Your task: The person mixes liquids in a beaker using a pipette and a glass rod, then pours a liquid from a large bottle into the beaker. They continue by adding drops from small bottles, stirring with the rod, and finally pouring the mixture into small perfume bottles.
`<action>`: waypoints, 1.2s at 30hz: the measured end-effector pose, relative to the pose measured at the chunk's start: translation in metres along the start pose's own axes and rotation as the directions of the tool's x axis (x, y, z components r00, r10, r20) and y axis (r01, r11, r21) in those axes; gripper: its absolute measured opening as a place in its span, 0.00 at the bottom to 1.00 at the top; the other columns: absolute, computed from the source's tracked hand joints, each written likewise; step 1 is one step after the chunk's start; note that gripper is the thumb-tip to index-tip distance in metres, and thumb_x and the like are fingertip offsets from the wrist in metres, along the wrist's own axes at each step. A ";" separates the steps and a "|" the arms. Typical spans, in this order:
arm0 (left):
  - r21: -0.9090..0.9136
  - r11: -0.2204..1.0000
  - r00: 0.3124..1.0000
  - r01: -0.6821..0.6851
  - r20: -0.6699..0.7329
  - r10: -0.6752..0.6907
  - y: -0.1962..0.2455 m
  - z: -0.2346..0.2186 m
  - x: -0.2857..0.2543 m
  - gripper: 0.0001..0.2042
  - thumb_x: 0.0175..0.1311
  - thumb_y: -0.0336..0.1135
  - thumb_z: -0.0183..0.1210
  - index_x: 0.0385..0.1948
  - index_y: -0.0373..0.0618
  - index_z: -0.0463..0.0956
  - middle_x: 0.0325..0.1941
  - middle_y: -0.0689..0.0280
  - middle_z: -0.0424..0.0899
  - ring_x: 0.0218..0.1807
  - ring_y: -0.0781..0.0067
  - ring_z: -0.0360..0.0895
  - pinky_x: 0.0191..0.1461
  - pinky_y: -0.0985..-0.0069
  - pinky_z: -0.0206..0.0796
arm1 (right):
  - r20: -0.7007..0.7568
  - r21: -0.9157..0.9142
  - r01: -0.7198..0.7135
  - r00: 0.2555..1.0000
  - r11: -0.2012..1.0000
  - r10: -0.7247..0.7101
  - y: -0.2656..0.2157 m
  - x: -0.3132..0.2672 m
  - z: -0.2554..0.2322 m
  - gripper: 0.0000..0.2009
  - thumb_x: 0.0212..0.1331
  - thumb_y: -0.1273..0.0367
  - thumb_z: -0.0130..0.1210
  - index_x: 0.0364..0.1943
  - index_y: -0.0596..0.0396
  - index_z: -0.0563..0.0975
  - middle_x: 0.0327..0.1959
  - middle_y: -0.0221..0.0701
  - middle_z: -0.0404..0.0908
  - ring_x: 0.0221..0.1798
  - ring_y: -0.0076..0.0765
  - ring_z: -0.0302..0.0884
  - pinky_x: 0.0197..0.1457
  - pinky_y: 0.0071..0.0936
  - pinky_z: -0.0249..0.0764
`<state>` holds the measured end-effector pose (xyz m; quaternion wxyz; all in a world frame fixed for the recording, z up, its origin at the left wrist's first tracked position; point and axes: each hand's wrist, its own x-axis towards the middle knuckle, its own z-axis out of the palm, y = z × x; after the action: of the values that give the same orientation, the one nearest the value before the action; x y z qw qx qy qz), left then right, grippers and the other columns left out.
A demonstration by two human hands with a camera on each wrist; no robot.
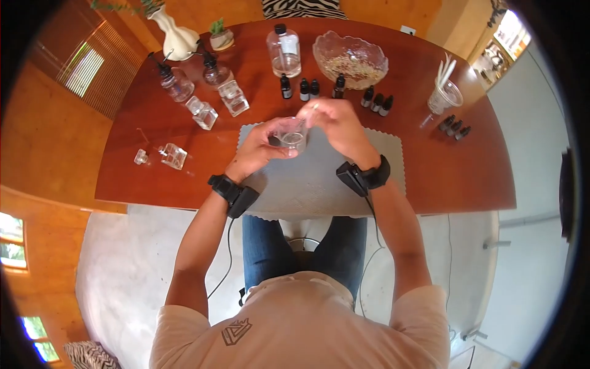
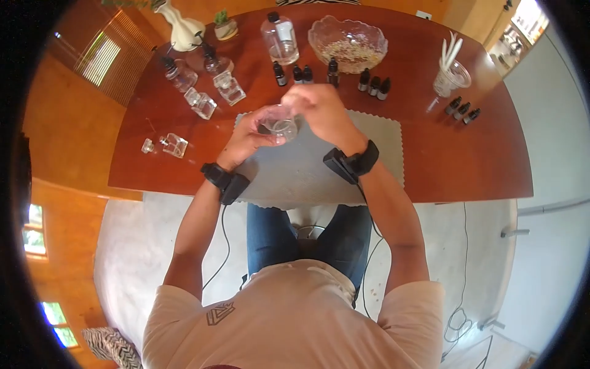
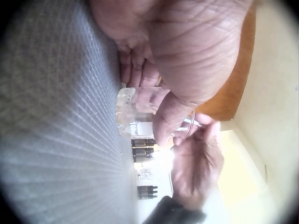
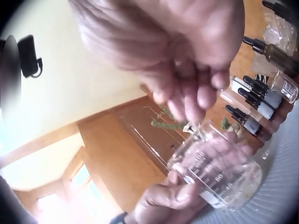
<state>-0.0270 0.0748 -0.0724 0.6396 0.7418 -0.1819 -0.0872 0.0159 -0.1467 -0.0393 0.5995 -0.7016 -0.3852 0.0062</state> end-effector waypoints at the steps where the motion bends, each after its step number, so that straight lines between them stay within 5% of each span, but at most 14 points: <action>1: -0.005 1.000 1.000 -0.011 -0.003 0.011 0.002 0.001 0.000 0.31 0.52 0.25 0.74 0.62 0.39 0.74 0.56 0.66 0.83 0.57 0.76 0.78 0.64 0.74 0.68 | -0.034 -0.017 0.025 0.999 1.000 -0.025 0.003 0.000 0.000 0.10 0.65 0.70 0.54 0.35 0.65 0.81 0.25 0.35 0.80 0.29 0.28 0.76 0.38 0.28 0.73; 2: -0.012 1.000 1.000 -0.024 -0.001 0.024 0.003 0.001 0.000 0.32 0.52 0.25 0.74 0.62 0.38 0.74 0.56 0.66 0.83 0.57 0.76 0.78 0.65 0.74 0.68 | -0.071 -0.038 0.047 0.996 0.998 -0.049 0.005 0.001 -0.001 0.10 0.65 0.70 0.54 0.35 0.65 0.81 0.25 0.35 0.80 0.29 0.28 0.76 0.38 0.28 0.73; 3: -0.021 1.000 1.000 0.002 0.009 -0.002 0.001 -0.001 0.000 0.32 0.52 0.26 0.74 0.63 0.39 0.74 0.58 0.66 0.82 0.58 0.75 0.78 0.65 0.74 0.68 | 0.081 -0.006 -0.085 0.993 0.996 0.085 -0.010 0.000 -0.004 0.10 0.66 0.71 0.54 0.35 0.65 0.81 0.26 0.35 0.80 0.30 0.28 0.76 0.38 0.28 0.73; 6: 0.009 0.999 0.999 -0.039 0.001 0.039 -0.005 -0.001 0.001 0.31 0.52 0.26 0.74 0.62 0.39 0.74 0.58 0.66 0.82 0.58 0.74 0.78 0.65 0.73 0.68 | -0.134 -0.042 0.010 0.991 0.999 -0.016 0.001 0.000 0.005 0.10 0.66 0.70 0.56 0.35 0.65 0.81 0.27 0.35 0.80 0.30 0.28 0.76 0.38 0.27 0.72; 7: 0.001 1.000 1.000 -0.022 0.010 0.022 -0.005 -0.002 0.000 0.31 0.52 0.26 0.74 0.62 0.39 0.74 0.59 0.66 0.82 0.59 0.74 0.78 0.65 0.73 0.68 | -0.135 -0.107 -0.091 0.988 0.990 0.076 -0.001 0.001 0.001 0.10 0.66 0.70 0.57 0.35 0.65 0.81 0.28 0.35 0.80 0.31 0.29 0.76 0.38 0.28 0.72; 10: -0.018 1.000 1.000 -0.012 0.025 0.012 -0.005 -0.004 0.002 0.31 0.52 0.26 0.74 0.62 0.39 0.75 0.59 0.65 0.82 0.59 0.73 0.78 0.66 0.72 0.68 | 0.089 -0.020 -0.070 0.993 0.997 0.072 -0.009 0.000 -0.001 0.09 0.66 0.70 0.57 0.35 0.65 0.81 0.27 0.36 0.80 0.31 0.29 0.76 0.38 0.27 0.72; 13: -0.018 0.999 1.000 -0.029 0.012 0.029 -0.005 -0.002 0.000 0.31 0.52 0.26 0.75 0.62 0.39 0.75 0.58 0.65 0.82 0.60 0.73 0.77 0.66 0.72 0.68 | -0.152 -0.111 -0.101 0.985 0.989 0.084 -0.003 0.001 0.003 0.10 0.65 0.70 0.57 0.35 0.66 0.81 0.28 0.36 0.80 0.31 0.30 0.76 0.38 0.28 0.72; 16: 0.010 1.000 1.000 -0.027 0.007 0.027 -0.004 -0.003 0.001 0.32 0.52 0.26 0.75 0.62 0.39 0.75 0.59 0.64 0.83 0.61 0.73 0.77 0.66 0.72 0.68 | 0.091 -0.024 -0.029 0.995 0.999 0.032 -0.009 0.000 0.000 0.10 0.65 0.70 0.57 0.35 0.66 0.81 0.27 0.36 0.80 0.31 0.30 0.76 0.38 0.28 0.71; 19: 0.022 0.999 0.999 -0.043 -0.003 0.043 -0.003 -0.001 0.000 0.32 0.52 0.27 0.75 0.62 0.40 0.75 0.59 0.64 0.83 0.60 0.73 0.77 0.66 0.72 0.68 | -0.136 -0.156 -0.041 0.990 0.987 0.019 -0.002 0.002 0.001 0.10 0.65 0.69 0.57 0.35 0.65 0.81 0.28 0.36 0.81 0.31 0.31 0.76 0.38 0.29 0.71; 22: 0.007 0.999 0.999 -0.039 0.000 0.039 -0.001 -0.002 0.000 0.32 0.52 0.26 0.75 0.62 0.39 0.74 0.59 0.64 0.83 0.61 0.73 0.77 0.66 0.72 0.68 | 0.103 -0.043 -0.058 0.993 0.997 0.062 -0.010 -0.001 -0.002 0.10 0.66 0.69 0.57 0.35 0.65 0.81 0.27 0.36 0.81 0.31 0.30 0.76 0.37 0.29 0.71; 25: -0.003 0.999 0.999 -0.040 0.005 0.040 -0.005 -0.002 0.000 0.32 0.52 0.26 0.75 0.62 0.39 0.74 0.59 0.64 0.83 0.61 0.74 0.77 0.66 0.72 0.68 | -0.144 -0.136 -0.042 0.989 0.990 0.022 -0.001 0.001 0.003 0.10 0.66 0.69 0.57 0.35 0.65 0.82 0.27 0.35 0.80 0.30 0.30 0.76 0.36 0.29 0.71; 28: -0.018 1.000 1.000 -0.023 0.020 0.023 -0.005 -0.003 0.001 0.32 0.52 0.26 0.75 0.63 0.39 0.74 0.59 0.64 0.83 0.61 0.73 0.77 0.66 0.72 0.68 | 0.073 -0.031 -0.032 0.997 0.999 0.034 -0.009 -0.002 0.001 0.10 0.68 0.69 0.56 0.36 0.64 0.82 0.25 0.34 0.80 0.29 0.29 0.75 0.36 0.28 0.70; 31: -0.016 1.000 1.000 -0.022 0.016 0.022 -0.006 -0.002 0.001 0.32 0.52 0.26 0.75 0.63 0.39 0.74 0.59 0.63 0.82 0.62 0.72 0.77 0.66 0.71 0.68 | -0.159 -0.121 -0.136 0.980 0.983 0.116 0.000 0.000 0.004 0.10 0.68 0.68 0.56 0.36 0.64 0.82 0.25 0.33 0.80 0.29 0.27 0.74 0.37 0.27 0.70; 36: 0.016 1.000 1.000 -0.019 0.015 0.019 -0.005 -0.003 0.001 0.33 0.52 0.27 0.75 0.63 0.38 0.73 0.60 0.62 0.82 0.62 0.71 0.77 0.67 0.70 0.68 | -0.120 -0.085 -0.105 0.988 0.991 0.095 0.004 -0.001 0.000 0.10 0.69 0.68 0.56 0.37 0.63 0.83 0.24 0.32 0.80 0.29 0.24 0.73 0.36 0.26 0.70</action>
<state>-0.0237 0.0778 -0.0770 0.6329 0.7446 -0.1944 -0.0849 0.0172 -0.1471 -0.0427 0.5873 -0.7458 -0.3138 -0.0220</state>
